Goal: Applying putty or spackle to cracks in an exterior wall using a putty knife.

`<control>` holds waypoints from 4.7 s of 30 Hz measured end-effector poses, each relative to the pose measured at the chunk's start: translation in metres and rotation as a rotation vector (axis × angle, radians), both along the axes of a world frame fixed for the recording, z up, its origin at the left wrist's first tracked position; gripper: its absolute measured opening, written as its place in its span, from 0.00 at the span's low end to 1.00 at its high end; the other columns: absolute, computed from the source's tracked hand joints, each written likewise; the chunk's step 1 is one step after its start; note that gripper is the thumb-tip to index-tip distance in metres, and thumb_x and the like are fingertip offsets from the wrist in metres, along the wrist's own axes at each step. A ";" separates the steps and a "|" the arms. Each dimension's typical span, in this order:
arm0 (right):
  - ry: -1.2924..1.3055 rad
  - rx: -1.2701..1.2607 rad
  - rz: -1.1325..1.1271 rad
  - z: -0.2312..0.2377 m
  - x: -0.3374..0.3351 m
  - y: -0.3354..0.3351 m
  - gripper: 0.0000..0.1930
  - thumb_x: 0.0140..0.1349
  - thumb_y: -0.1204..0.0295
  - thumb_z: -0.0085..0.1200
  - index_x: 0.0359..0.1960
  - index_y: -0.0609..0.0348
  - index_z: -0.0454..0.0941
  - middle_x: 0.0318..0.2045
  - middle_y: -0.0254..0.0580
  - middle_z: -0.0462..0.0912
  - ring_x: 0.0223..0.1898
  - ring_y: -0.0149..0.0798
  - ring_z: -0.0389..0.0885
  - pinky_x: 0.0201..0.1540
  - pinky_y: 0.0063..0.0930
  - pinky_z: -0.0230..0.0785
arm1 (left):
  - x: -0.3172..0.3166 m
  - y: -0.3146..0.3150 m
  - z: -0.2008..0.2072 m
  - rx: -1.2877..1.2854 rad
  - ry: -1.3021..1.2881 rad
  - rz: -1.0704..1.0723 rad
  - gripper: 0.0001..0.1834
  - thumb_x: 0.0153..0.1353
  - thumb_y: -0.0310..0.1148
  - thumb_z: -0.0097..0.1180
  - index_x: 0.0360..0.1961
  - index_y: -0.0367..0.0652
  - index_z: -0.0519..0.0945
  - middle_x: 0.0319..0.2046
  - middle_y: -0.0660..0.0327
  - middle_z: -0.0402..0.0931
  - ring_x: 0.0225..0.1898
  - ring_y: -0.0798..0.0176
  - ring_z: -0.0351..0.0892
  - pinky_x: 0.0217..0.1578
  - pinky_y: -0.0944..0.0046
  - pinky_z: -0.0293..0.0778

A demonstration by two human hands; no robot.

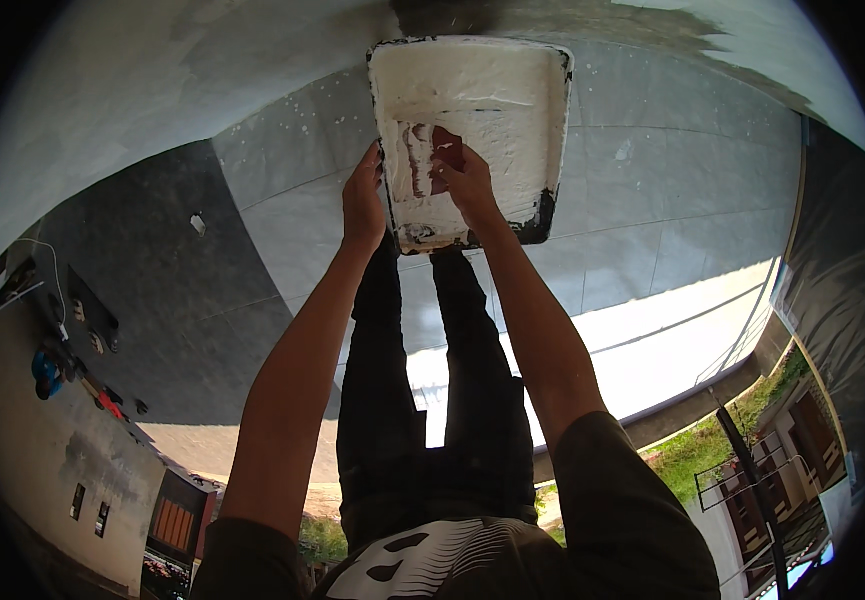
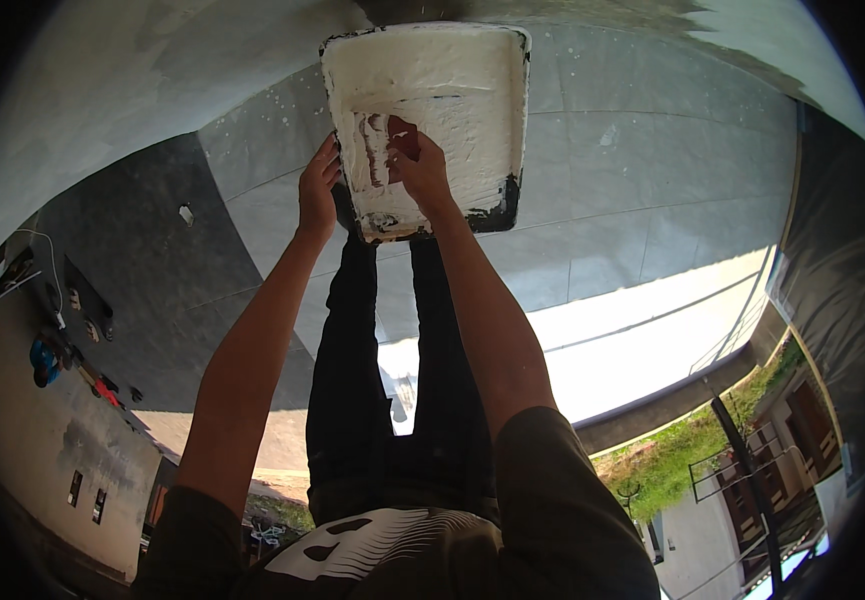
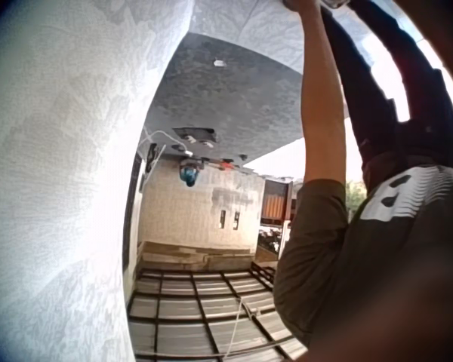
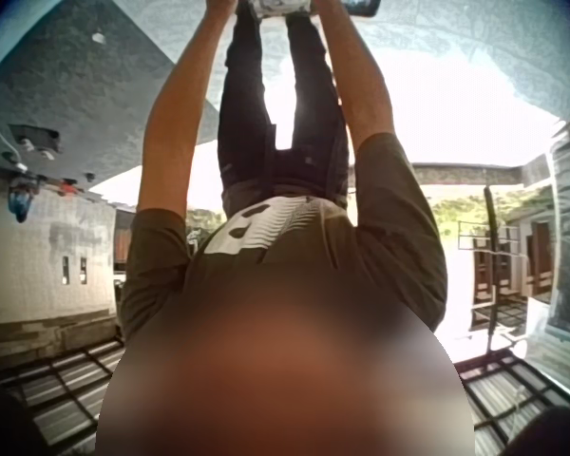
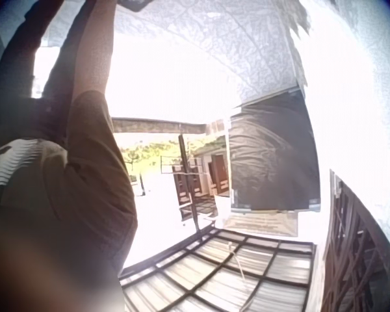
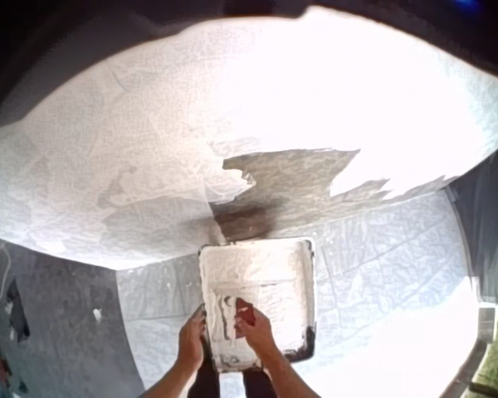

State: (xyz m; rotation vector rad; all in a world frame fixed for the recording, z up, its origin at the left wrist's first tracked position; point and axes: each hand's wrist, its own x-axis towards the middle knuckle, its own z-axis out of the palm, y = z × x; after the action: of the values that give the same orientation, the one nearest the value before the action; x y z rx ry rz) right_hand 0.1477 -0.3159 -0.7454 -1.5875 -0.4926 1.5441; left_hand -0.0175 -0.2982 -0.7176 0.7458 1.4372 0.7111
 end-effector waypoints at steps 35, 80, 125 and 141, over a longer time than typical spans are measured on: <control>0.071 0.027 -0.160 0.008 -0.002 0.002 0.13 0.61 0.80 0.57 0.49 0.67 0.78 0.37 0.39 0.84 0.36 0.30 0.82 0.40 0.25 0.76 | 0.001 -0.007 0.001 -0.059 -0.045 0.008 0.32 0.73 0.47 0.31 0.72 0.41 0.63 0.68 0.52 0.65 0.68 0.55 0.64 0.69 0.55 0.53; -0.798 0.132 -0.094 0.025 -0.005 0.007 0.12 0.58 0.76 0.59 0.42 0.67 0.75 0.33 0.59 0.84 0.36 0.59 0.85 0.41 0.43 0.77 | 0.004 -0.012 0.010 -0.011 0.012 -0.027 0.29 0.76 0.41 0.30 0.70 0.35 0.64 0.62 0.53 0.72 0.61 0.62 0.71 0.64 0.61 0.61; 0.786 0.344 -0.351 0.285 0.038 -0.023 0.19 0.62 0.83 0.52 0.54 0.56 0.70 0.43 0.34 0.77 0.44 0.34 0.76 0.49 0.34 0.71 | -0.167 0.025 0.248 0.634 0.421 -0.180 0.29 0.68 0.30 0.46 0.70 0.34 0.62 0.68 0.47 0.65 0.71 0.51 0.62 0.70 0.58 0.57; 0.632 0.772 -0.493 0.442 -0.140 0.048 0.20 0.64 0.81 0.54 0.58 0.58 0.71 0.50 0.38 0.81 0.52 0.38 0.81 0.54 0.34 0.78 | -0.256 0.178 0.556 1.647 0.609 -0.576 0.38 0.55 0.28 0.56 0.70 0.36 0.63 0.69 0.50 0.63 0.73 0.47 0.58 0.70 0.47 0.57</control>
State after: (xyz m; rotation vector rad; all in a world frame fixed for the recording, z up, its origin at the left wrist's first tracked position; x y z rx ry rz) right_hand 0.0077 -0.2676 -0.3038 -0.5262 -0.2536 1.1669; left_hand -0.2732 -0.1206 -0.1618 2.6776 0.7350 1.1819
